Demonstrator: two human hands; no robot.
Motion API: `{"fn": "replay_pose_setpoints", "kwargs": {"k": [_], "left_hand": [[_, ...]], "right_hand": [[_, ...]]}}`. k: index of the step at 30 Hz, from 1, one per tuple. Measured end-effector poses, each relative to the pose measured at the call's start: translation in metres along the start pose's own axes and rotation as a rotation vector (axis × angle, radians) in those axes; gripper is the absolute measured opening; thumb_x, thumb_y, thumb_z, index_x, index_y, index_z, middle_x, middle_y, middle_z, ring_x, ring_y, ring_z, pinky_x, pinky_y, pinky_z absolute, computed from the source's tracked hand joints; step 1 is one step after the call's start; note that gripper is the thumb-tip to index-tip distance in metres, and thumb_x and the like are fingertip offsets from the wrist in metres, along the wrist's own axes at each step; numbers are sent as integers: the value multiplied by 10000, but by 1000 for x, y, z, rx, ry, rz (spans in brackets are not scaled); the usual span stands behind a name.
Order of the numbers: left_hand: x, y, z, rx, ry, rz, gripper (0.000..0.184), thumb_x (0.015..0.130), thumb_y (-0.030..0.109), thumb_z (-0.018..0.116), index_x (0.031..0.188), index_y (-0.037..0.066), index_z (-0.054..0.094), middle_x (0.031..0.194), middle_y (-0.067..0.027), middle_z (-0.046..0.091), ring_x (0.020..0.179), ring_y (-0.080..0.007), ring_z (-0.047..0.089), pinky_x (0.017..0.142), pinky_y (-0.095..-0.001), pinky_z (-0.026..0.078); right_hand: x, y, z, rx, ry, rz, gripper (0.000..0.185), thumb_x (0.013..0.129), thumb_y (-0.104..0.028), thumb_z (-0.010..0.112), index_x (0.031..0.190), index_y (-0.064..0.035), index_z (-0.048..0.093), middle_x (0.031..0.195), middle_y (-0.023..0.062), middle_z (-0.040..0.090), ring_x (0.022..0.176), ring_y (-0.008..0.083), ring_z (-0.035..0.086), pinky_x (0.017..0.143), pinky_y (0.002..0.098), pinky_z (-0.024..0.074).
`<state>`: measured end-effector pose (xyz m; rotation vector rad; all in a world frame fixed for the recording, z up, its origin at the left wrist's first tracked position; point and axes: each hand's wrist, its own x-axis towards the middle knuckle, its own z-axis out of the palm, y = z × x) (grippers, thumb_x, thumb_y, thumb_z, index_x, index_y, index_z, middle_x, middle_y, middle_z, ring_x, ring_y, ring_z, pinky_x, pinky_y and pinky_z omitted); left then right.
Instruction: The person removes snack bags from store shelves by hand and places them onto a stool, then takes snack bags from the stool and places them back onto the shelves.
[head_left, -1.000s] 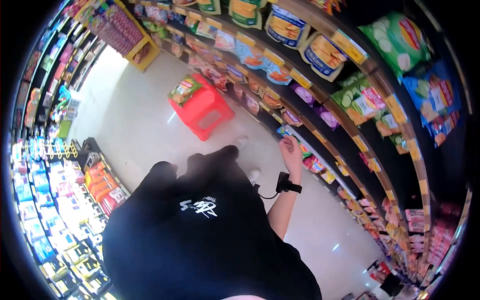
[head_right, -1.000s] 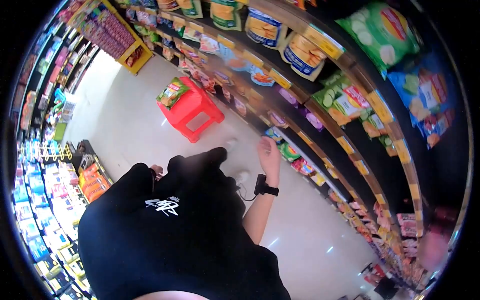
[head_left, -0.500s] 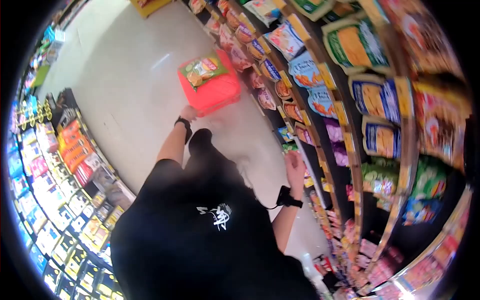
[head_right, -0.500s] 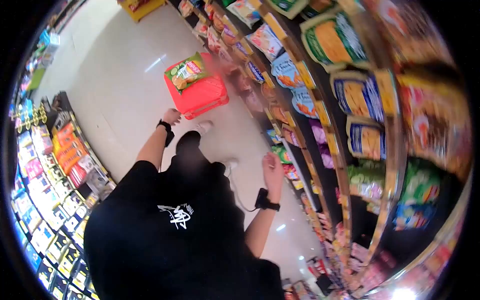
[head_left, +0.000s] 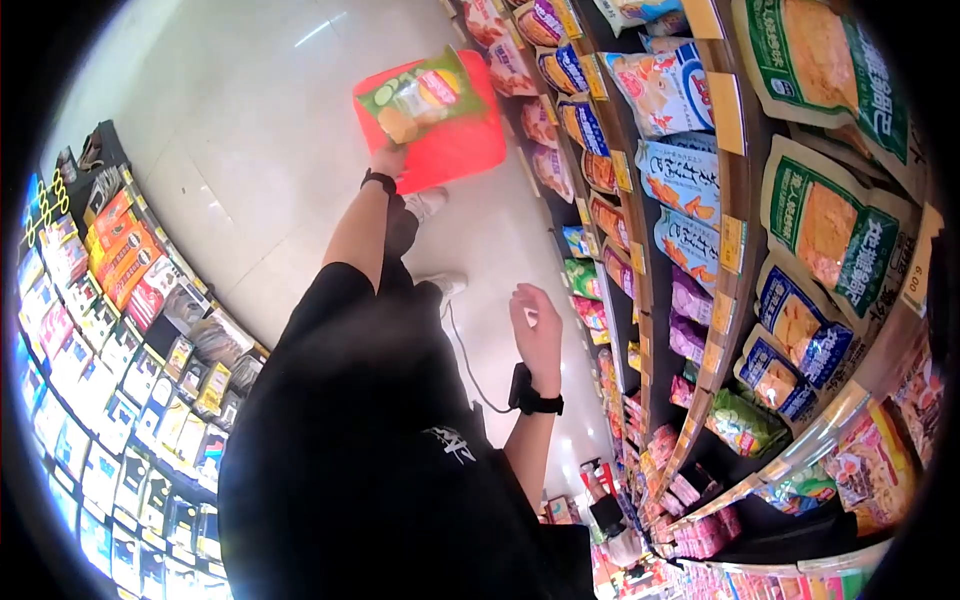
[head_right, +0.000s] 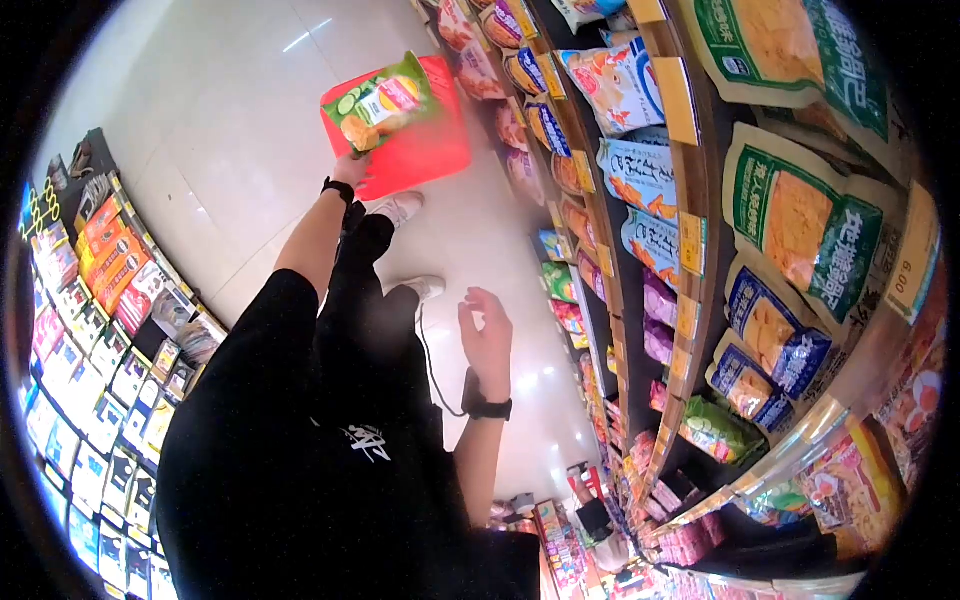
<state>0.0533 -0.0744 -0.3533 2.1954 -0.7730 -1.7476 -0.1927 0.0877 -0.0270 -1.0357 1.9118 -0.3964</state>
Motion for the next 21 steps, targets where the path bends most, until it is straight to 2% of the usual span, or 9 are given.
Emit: {"fn": "replay_pose_setpoints", "kwargs": {"k": [2, 6, 8, 9, 12, 13, 16, 17, 21], "left_hand": [[-7, 12, 1, -93, -38, -37, 362, 869, 309, 558, 1089, 23, 592, 854, -92, 676, 697, -203, 676, 560, -326, 527], [-43, 19, 10, -175, -141, -92, 305, 866, 251, 561, 1005, -15, 615, 855, -79, 670, 685, -164, 657, 559, -311, 498], [-70, 19, 11, -58, -231, 49, 261, 857, 226, 566, 965, -4, 623, 819, -67, 654, 676, -147, 637, 551, -300, 473], [-86, 19, 13, -37, -319, 14, 235, 849, 214, 567, 939, 5, 625, 798, -58, 637, 698, -142, 625, 555, -296, 467], [-146, 31, 5, 97, -521, 119, 230, 845, 184, 566, 945, -16, 619, 842, -76, 648, 731, -151, 632, 603, -287, 502], [-166, 36, 0, 127, -608, 215, 211, 843, 161, 563, 934, -22, 619, 833, -80, 652, 734, -157, 634, 614, -292, 512], [-195, 26, -6, 262, -818, 430, 166, 838, 122, 566, 856, -37, 611, 759, -86, 659, 729, -153, 637, 636, -291, 519], [-208, 24, -8, 314, -854, 486, 181, 831, 141, 580, 850, -36, 612, 746, -102, 652, 716, -177, 635, 635, -304, 508], [-252, 30, -14, 782, -890, 765, 283, 786, 243, 647, 790, -30, 574, 751, -196, 598, 699, -344, 575, 638, -402, 444]], "right_hand": [[2, -8, -4, 97, 38, 36, 226, 876, -100, 563, 1093, -41, 577, 955, 55, 645, 891, 147, 615, 775, 274, 468], [-2, 2, -2, 222, 114, 91, 217, 890, -116, 562, 1089, -33, 575, 947, 62, 643, 878, 141, 614, 767, 268, 468], [0, 10, 9, 279, 167, 100, 211, 894, -121, 559, 1080, -22, 574, 943, 67, 641, 873, 140, 614, 763, 266, 469], [0, 11, 16, 318, 200, 99, 206, 892, -122, 564, 1070, -19, 578, 937, 69, 640, 866, 142, 615, 756, 260, 466], [2, 27, 37, 537, 214, 67, 191, 896, -130, 562, 1056, -31, 589, 916, 65, 642, 860, 137, 616, 755, 249, 461], [3, 32, 39, 516, 181, 123, 235, 907, -166, 546, 1109, -45, 555, 984, 88, 631, 915, 161, 608, 772, 269, 462], [2, 40, 49, 810, 313, 363, 349, 914, -258, 534, 1192, -55, 481, 1121, 125, 582, 1015, 211, 575, 812, 328, 466], [-4, 45, 47, 904, 310, 357, 458, 905, -348, 533, 1248, -68, 416, 1228, 145, 516, 1100, 262, 529, 862, 393, 450], [-31, 57, 34, 1160, 474, 377, 463, 898, -383, 537, 1210, -56, 436, 1222, 135, 516, 1108, 273, 533, 891, 409, 425]]}}
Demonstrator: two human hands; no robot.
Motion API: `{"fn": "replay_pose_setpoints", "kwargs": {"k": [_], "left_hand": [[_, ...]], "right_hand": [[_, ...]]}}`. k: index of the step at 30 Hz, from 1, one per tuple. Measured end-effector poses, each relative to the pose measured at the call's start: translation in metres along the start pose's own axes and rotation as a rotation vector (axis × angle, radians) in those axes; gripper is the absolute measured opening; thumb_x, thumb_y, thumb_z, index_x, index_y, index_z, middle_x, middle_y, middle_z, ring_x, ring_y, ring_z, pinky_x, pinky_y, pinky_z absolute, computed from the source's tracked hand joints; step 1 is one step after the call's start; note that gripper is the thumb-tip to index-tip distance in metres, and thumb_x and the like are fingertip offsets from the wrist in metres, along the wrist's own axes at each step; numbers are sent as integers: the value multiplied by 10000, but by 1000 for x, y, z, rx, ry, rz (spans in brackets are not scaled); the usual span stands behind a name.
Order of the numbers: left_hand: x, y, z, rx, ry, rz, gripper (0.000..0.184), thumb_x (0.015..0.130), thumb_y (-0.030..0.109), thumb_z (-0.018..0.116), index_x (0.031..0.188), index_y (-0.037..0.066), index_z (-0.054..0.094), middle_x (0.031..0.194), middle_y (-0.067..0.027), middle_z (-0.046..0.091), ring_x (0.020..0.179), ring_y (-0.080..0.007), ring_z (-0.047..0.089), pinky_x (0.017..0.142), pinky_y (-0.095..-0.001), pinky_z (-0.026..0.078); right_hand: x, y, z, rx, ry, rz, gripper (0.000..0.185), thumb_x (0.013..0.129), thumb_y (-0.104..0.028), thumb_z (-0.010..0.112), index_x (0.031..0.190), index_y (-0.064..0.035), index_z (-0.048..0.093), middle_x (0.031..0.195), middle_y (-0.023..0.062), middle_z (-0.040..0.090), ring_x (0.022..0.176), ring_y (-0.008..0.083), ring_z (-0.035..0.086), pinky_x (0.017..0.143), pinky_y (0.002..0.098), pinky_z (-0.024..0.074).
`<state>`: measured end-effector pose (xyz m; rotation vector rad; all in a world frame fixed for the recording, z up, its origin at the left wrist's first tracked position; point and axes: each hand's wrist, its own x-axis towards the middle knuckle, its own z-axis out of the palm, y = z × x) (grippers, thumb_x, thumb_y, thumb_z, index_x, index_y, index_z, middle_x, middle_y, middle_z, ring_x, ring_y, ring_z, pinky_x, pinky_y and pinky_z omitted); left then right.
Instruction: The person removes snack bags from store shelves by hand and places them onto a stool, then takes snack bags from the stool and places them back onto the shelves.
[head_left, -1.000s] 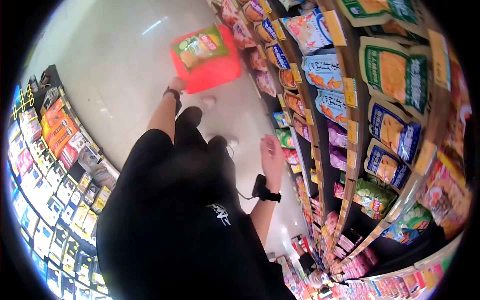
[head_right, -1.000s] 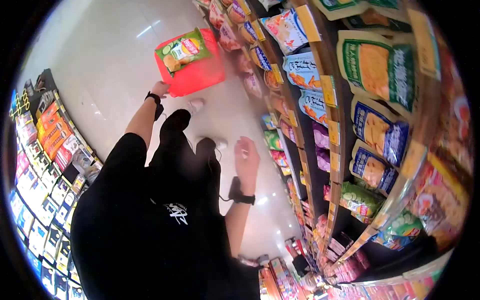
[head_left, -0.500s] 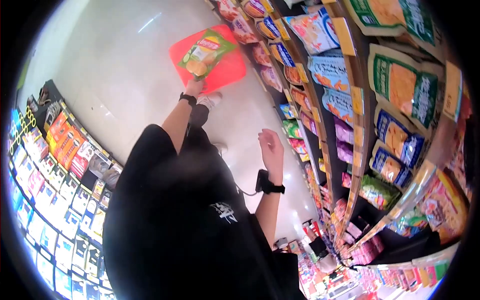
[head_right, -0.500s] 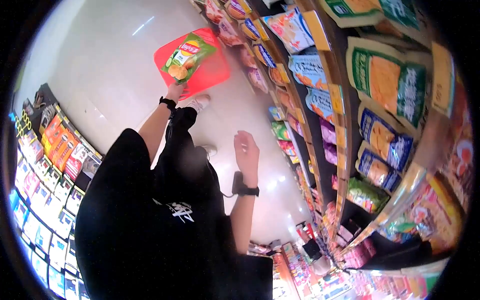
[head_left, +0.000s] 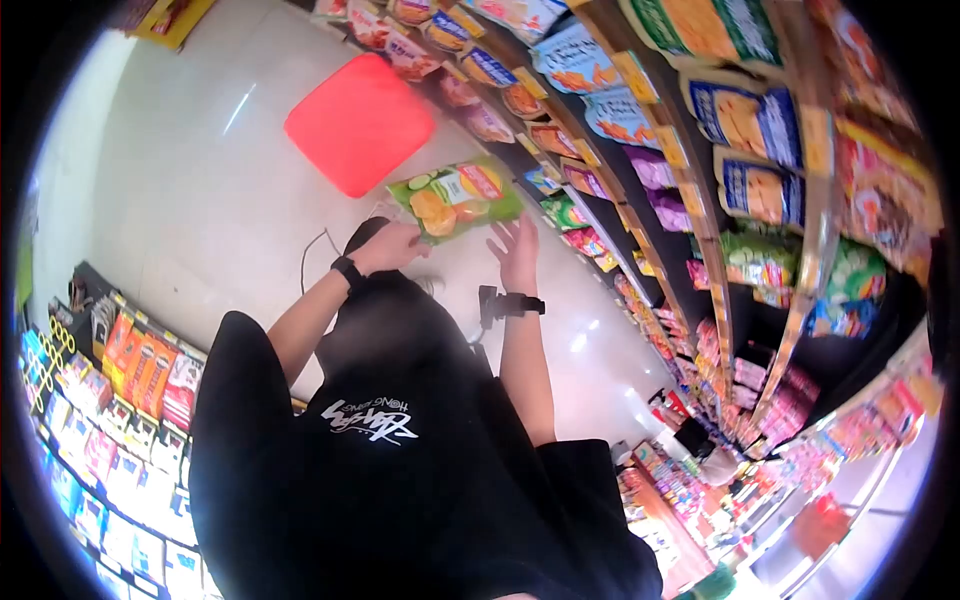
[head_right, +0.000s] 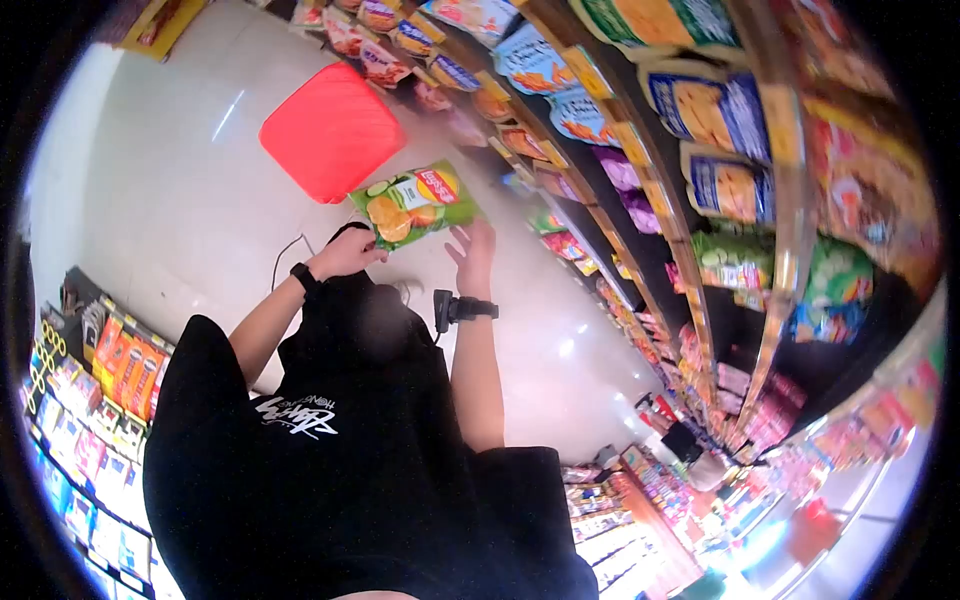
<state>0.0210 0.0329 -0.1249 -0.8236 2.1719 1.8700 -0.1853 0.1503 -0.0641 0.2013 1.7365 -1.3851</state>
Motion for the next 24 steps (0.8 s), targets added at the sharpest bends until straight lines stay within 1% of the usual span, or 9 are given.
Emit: {"fn": "replay_pose_setpoints", "kwargs": {"k": [4, 9, 10, 12, 14, 16, 18, 21, 24], "left_hand": [[-8, 26, 20, 360, 47, 223, 271, 814, 257, 618, 774, -9, 588, 743, -200, 605, 747, -362, 594, 669, -442, 459], [-2, 58, 50, 587, 47, 312, 267, 811, 282, 620, 805, 16, 609, 801, -193, 622, 761, -359, 603, 696, -451, 469], [-2, 65, 60, 566, 58, 324, 256, 830, 282, 613, 873, 30, 629, 818, -140, 653, 735, -285, 634, 691, -388, 489], [15, 55, 93, 117, -102, 237, 248, 841, 268, 607, 925, 36, 635, 805, -90, 663, 722, -214, 638, 684, -341, 493], [15, 74, 112, -116, -322, 78, 276, 851, 228, 595, 1047, 36, 617, 825, -29, 660, 726, -120, 620, 679, -277, 491], [20, 77, 136, -104, -397, 78, 308, 847, 213, 599, 1088, 21, 589, 858, -53, 657, 756, -136, 624, 679, -276, 493], [20, 101, 154, -56, -412, -27, 380, 832, 189, 626, 1152, 5, 537, 955, -74, 645, 792, -153, 627, 690, -278, 494], [32, 131, 193, -28, -385, 133, 500, 835, 135, 624, 1283, 32, 425, 1086, -82, 614, 894, -165, 601, 769, -288, 483], [21, 182, 246, -92, -437, 335, 566, 744, 123, 726, 1250, 33, 487, 1099, -82, 609, 1005, -166, 568, 777, -286, 490]], "right_hand": [[-17, 1, -57, -46, -31, -165, 415, 881, -348, 565, 1171, -61, 485, 1086, 77, 576, 1000, 213, 572, 832, 367, 435], [-70, -28, -104, 22, 115, -415, 110, 855, -124, 613, 948, -73, 585, 913, 1, 608, 827, 123, 583, 732, 269, 446], [-84, -35, -115, -46, 144, -487, 107, 845, -103, 624, 940, -71, 589, 892, -3, 610, 811, 114, 578, 729, 256, 444], [-110, -44, -140, -148, 183, -592, 109, 789, -19, 658, 879, -38, 602, 819, -3, 613, 771, 94, 565, 716, 234, 448], [-148, -63, -155, -341, 188, -873, 143, 760, -40, 657, 887, -31, 592, 808, 27, 605, 762, 146, 569, 698, 263, 450], [-187, -80, -174, -462, 219, -1118, 163, 712, -28, 649, 854, -21, 571, 800, 73, 587, 749, 203, 572, 679, 284, 452], [-224, -88, -203, -483, 230, -1188, 138, 714, 7, 643, 833, -4, 574, 798, 80, 594, 741, 197, 581, 697, 278, 460], [-267, -83, -249, -476, 275, -1282, 132, 703, 34, 637, 810, 6, 564, 799, 95, 595, 742, 218, 585, 710, 279, 463], [-290, -71, -288, -334, 271, -1279, 134, 706, 34, 646, 802, 11, 555, 806, 82, 597, 774, 199, 583, 741, 279, 456]]}}
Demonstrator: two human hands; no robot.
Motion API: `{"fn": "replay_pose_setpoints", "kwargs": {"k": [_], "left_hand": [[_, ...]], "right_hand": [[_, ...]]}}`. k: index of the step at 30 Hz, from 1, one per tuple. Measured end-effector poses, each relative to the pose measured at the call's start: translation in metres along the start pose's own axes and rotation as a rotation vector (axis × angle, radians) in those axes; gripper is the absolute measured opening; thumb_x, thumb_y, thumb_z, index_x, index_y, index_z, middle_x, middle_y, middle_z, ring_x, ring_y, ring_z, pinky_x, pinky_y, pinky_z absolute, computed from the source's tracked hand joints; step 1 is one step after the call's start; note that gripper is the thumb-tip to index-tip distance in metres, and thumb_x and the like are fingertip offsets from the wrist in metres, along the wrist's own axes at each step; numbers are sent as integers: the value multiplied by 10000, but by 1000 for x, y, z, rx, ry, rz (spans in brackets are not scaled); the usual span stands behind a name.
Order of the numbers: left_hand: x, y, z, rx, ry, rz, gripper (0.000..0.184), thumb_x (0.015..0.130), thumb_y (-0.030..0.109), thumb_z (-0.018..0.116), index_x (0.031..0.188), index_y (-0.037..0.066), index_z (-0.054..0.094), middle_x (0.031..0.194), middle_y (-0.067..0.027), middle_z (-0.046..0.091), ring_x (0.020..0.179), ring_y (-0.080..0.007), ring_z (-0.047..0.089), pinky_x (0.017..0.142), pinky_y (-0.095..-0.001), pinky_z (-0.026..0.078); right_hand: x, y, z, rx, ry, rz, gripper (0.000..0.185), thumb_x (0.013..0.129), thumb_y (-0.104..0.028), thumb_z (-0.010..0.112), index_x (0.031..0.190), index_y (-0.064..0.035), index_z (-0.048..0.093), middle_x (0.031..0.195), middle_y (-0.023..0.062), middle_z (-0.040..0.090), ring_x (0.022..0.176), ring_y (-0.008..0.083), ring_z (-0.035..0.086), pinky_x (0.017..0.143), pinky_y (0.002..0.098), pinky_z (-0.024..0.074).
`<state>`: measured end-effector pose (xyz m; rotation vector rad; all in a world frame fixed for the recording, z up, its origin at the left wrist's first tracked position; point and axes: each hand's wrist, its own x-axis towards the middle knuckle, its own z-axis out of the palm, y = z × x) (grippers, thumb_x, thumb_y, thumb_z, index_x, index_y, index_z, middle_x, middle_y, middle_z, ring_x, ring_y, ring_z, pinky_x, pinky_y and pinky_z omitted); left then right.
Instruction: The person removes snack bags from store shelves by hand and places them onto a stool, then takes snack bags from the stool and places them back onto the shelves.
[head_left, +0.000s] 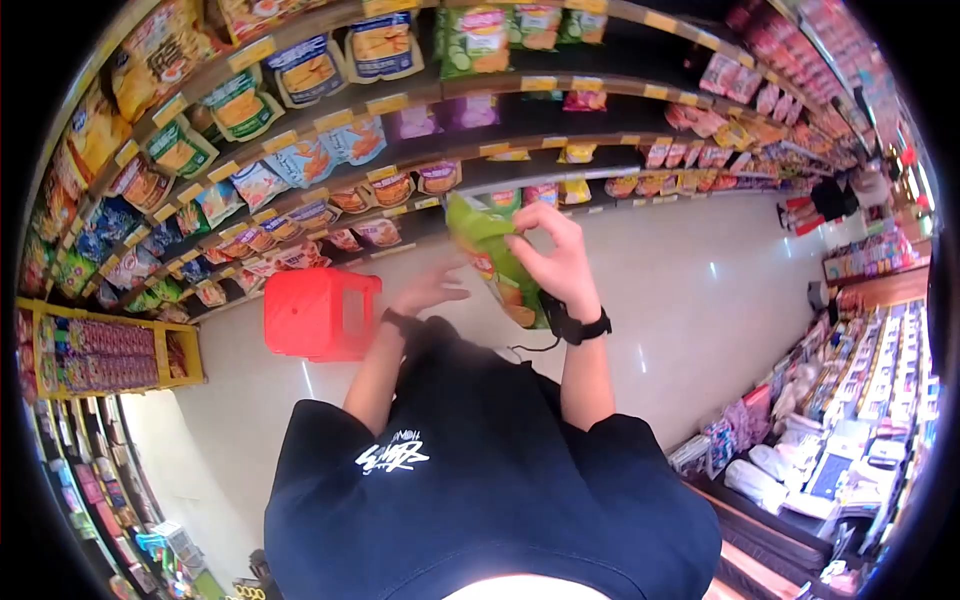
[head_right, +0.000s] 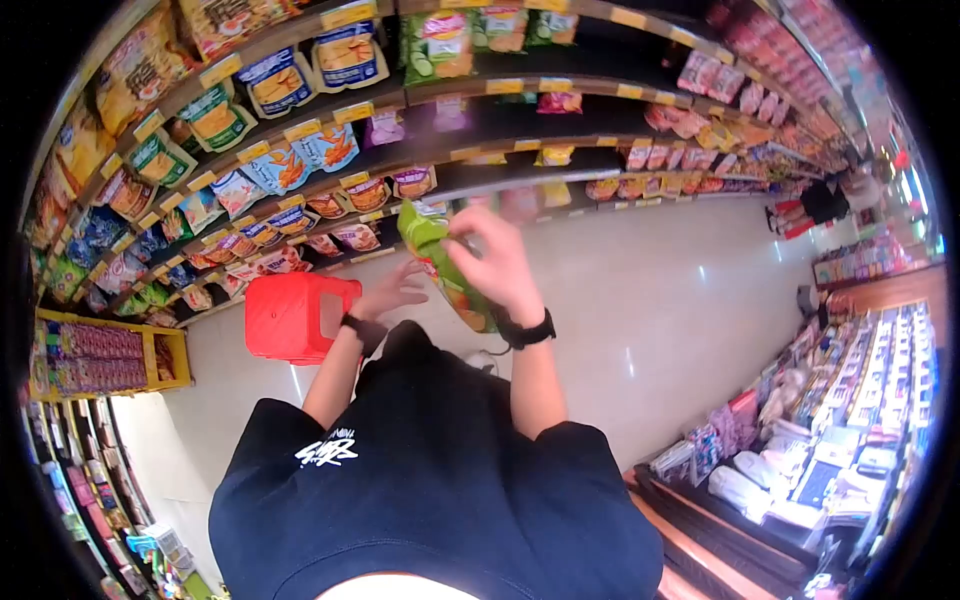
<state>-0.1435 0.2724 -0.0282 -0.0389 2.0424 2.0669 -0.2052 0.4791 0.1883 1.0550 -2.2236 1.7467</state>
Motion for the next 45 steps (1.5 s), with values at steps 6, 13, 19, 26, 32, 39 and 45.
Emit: {"fn": "replay_pose_setpoints", "kwargs": {"k": [6, 13, 19, 26, 32, 39, 45], "left_hand": [[34, 90, 69, -372, -427, 44, 781, 682, 76, 753, 1354, 58, 355, 1297, -67, 483, 1167, -190, 475, 992, -343, 369], [64, 86, 89, -741, -436, -44, 723, 757, 191, 694, 1364, 23, 338, 1330, -100, 463, 1212, -231, 459, 1030, -375, 345], [95, 81, 52, -813, -300, 117, 690, 764, 231, 709, 1334, 31, 376, 1258, -98, 527, 1123, -242, 536, 974, -386, 415], [127, 110, 13, -811, -9, 239, 715, 755, 224, 724, 1328, -10, 365, 1286, -112, 509, 1165, -248, 508, 998, -379, 394], [175, 149, -8, -795, 72, 321, 577, 791, 150, 686, 1280, 16, 410, 1214, -81, 545, 1116, -207, 531, 973, -347, 400], [241, 193, 2, -522, 181, 286, 516, 772, 50, 683, 1233, 0, 457, 1130, -62, 587, 1033, -152, 555, 909, -297, 429], [328, 238, 29, -364, 239, 302, 527, 754, 40, 712, 1224, -8, 478, 1103, -69, 593, 977, -138, 568, 864, -275, 452]], "right_hand": [[-20, 7, -77, 141, 97, 38, 117, 763, 32, 632, 862, 14, 573, 907, 64, 597, 845, 163, 574, 795, 275, 446], [-11, 22, -110, 817, 210, 157, 491, 803, -186, 658, 1233, -31, 478, 1164, 95, 556, 1100, 211, 524, 960, 360, 391], [9, 59, -130, 1280, 167, 199, 821, 838, -520, 509, 1413, -5, 229, 1454, 243, 234, 1345, 368, 250, 1068, 497, 257], [75, 76, -137, 1392, 138, 211, 796, 862, -507, 484, 1406, 15, 229, 1451, 259, 223, 1343, 402, 233, 1065, 534, 245], [129, 82, -143, 1289, 122, 139, 665, 877, -421, 461, 1357, 12, 304, 1385, 234, 338, 1260, 374, 369, 997, 464, 362], [166, 129, -151, 574, 329, 263, 49, 833, 20, 573, 871, -9, 582, 893, 66, 627, 827, 136, 585, 741, 252, 456], [199, 214, -195, 377, 318, 339, 64, 876, -43, 578, 917, 2, 597, 879, 32, 633, 793, 81, 577, 717, 215, 457]]}}
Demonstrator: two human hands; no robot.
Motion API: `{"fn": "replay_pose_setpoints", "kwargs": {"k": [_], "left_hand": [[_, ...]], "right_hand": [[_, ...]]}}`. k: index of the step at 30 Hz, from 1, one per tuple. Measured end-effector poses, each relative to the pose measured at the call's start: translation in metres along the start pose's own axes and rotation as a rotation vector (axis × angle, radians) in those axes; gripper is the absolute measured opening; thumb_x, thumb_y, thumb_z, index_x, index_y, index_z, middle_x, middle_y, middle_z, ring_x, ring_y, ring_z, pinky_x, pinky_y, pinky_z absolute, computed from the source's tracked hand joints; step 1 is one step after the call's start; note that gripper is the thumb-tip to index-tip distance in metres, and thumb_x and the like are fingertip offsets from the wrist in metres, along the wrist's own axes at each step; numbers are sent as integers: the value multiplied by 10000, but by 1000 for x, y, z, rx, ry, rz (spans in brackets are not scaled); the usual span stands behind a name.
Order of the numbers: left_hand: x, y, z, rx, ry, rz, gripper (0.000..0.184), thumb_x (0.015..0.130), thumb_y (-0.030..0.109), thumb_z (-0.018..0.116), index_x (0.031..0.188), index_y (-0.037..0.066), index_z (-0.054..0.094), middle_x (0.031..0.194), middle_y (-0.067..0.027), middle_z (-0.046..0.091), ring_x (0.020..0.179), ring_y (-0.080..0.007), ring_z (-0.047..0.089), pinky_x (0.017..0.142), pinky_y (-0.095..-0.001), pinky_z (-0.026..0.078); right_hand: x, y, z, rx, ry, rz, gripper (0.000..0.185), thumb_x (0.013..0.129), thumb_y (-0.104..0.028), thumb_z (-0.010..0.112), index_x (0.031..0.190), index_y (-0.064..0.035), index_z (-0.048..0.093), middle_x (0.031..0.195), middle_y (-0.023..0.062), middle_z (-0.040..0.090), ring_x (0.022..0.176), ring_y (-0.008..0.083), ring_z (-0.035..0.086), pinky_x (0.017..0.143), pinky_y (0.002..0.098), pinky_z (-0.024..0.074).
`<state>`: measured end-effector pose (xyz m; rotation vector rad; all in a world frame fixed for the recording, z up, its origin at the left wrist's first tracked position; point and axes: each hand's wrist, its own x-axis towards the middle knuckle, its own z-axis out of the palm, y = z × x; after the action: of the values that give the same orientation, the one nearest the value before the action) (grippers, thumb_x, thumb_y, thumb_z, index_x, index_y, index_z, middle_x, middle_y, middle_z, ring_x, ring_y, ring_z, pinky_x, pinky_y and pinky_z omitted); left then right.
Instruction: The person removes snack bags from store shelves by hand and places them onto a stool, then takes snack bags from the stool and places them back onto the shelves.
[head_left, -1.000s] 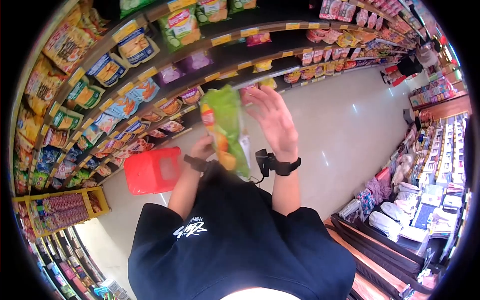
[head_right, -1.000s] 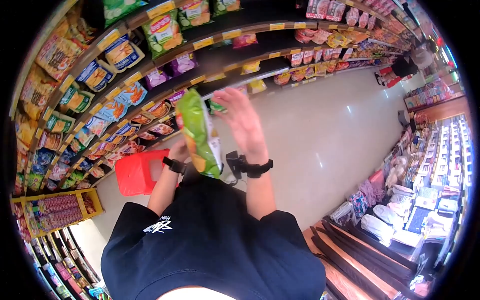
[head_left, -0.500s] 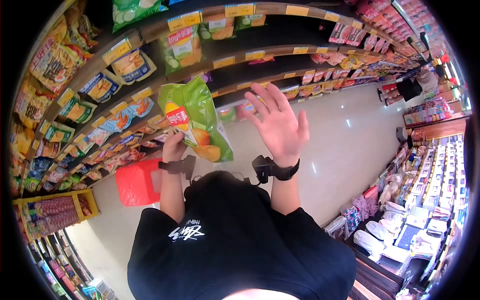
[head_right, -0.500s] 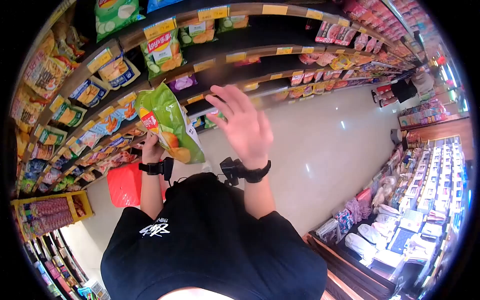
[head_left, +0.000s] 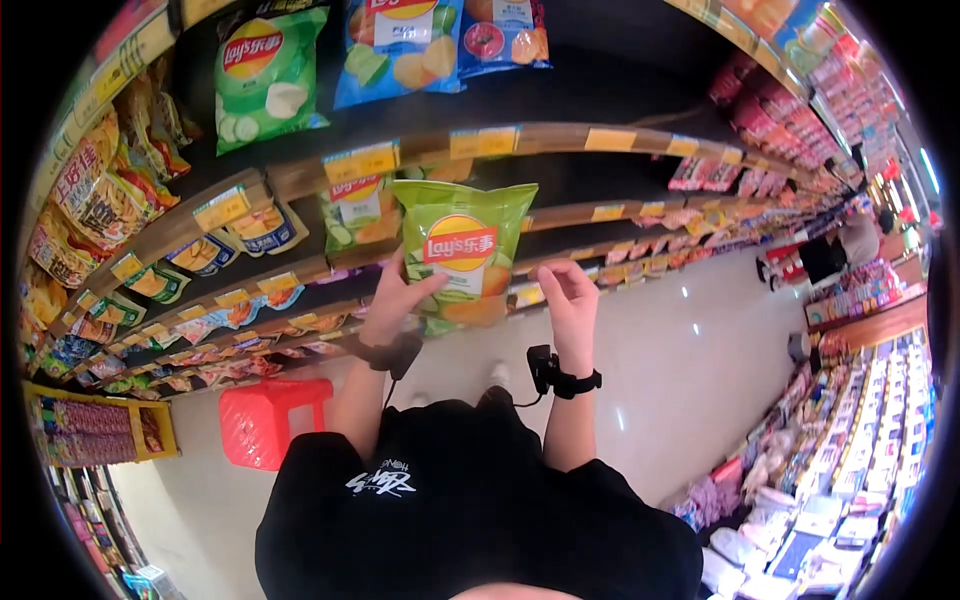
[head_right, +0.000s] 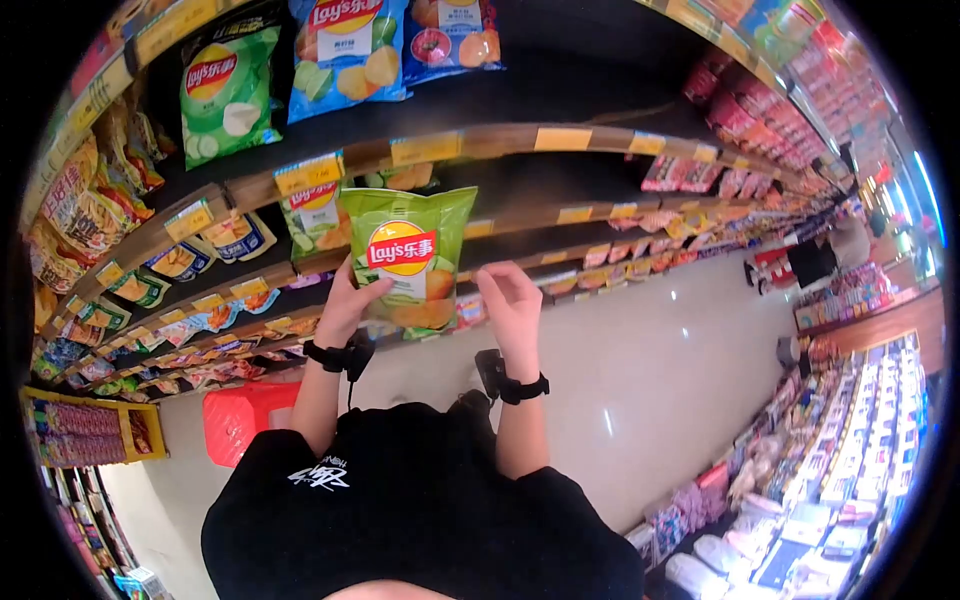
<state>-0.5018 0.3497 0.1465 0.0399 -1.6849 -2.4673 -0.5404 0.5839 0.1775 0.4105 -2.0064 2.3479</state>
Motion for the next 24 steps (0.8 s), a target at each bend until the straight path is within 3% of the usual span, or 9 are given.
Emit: {"fn": "replay_pose_setpoints", "kwargs": {"k": [4, 6, 12, 13, 16, 20, 21, 24], "left_hand": [[60, -12, 35, 48, 87, 45, 579, 738, 25, 728, 1244, -4, 449, 1139, -76, 577, 1021, -147, 553, 886, -281, 445], [86, -21, 48, 81, 41, 123, 596, 721, 19, 740, 1240, -1, 449, 1140, -71, 575, 1029, -151, 548, 896, -283, 438], [127, -38, 57, 189, 162, 70, 577, 720, 34, 743, 1220, -11, 460, 1129, -70, 579, 1026, -158, 546, 904, -283, 427], [133, -41, 56, 211, 226, 105, 533, 735, 50, 732, 1200, -14, 479, 1119, -80, 586, 1011, -160, 555, 880, -280, 440], [139, -46, 49, 218, 339, 156, 505, 747, 58, 721, 1187, -23, 488, 1106, -89, 596, 992, -159, 565, 861, -277, 449], [148, -29, 47, 312, 449, 193, 389, 754, 65, 713, 1093, -43, 556, 1016, -83, 638, 894, -161, 605, 793, -288, 483], [153, -31, 37, 412, 443, 209, 341, 789, 107, 708, 1077, -22, 577, 999, -78, 647, 895, -161, 615, 802, -273, 483], [151, -46, 9, 880, 574, 212, 386, 739, 140, 747, 1061, -11, 597, 995, -108, 655, 902, -223, 628, 812, -305, 483]], "right_hand": [[62, 29, -28, -167, -86, 47, 221, 866, -76, 598, 1060, 23, 558, 926, 68, 640, 856, 111, 592, 761, 234, 475], [88, 31, -37, -283, -205, 48, 331, 844, -144, 623, 1119, 9, 523, 961, 130, 647, 882, 218, 632, 774, 297, 490], [158, 55, -51, -573, -464, -2, 392, 849, -169, 599, 1163, 31, 477, 1013, 173, 629, 917, 232, 639, 762, 316, 497], [164, 61, -47, -429, -426, -55, 435, 824, -241, 615, 1160, 7, 494, 1023, 225, 620, 980, 384, 589, 827, 396, 475], [179, 74, -38, -328, -470, 24, 462, 822, -241, 621, 1182, 11, 480, 1031, 228, 620, 994, 381, 592, 836, 397, 474], [194, 78, -20, -266, -504, -92, 481, 818, -233, 626, 1207, -2, 461, 1103, 223, 594, 1005, 372, 587, 849, 389, 470], [196, 79, -17, -242, -540, -66, 473, 822, -237, 618, 1208, -21, 450, 1094, 220, 588, 1006, 389, 574, 845, 409, 467], [203, 109, -9, -420, -611, -146, 438, 829, -237, 604, 1188, -32, 458, 1048, 223, 595, 986, 405, 570, 824, 424, 470]]}}
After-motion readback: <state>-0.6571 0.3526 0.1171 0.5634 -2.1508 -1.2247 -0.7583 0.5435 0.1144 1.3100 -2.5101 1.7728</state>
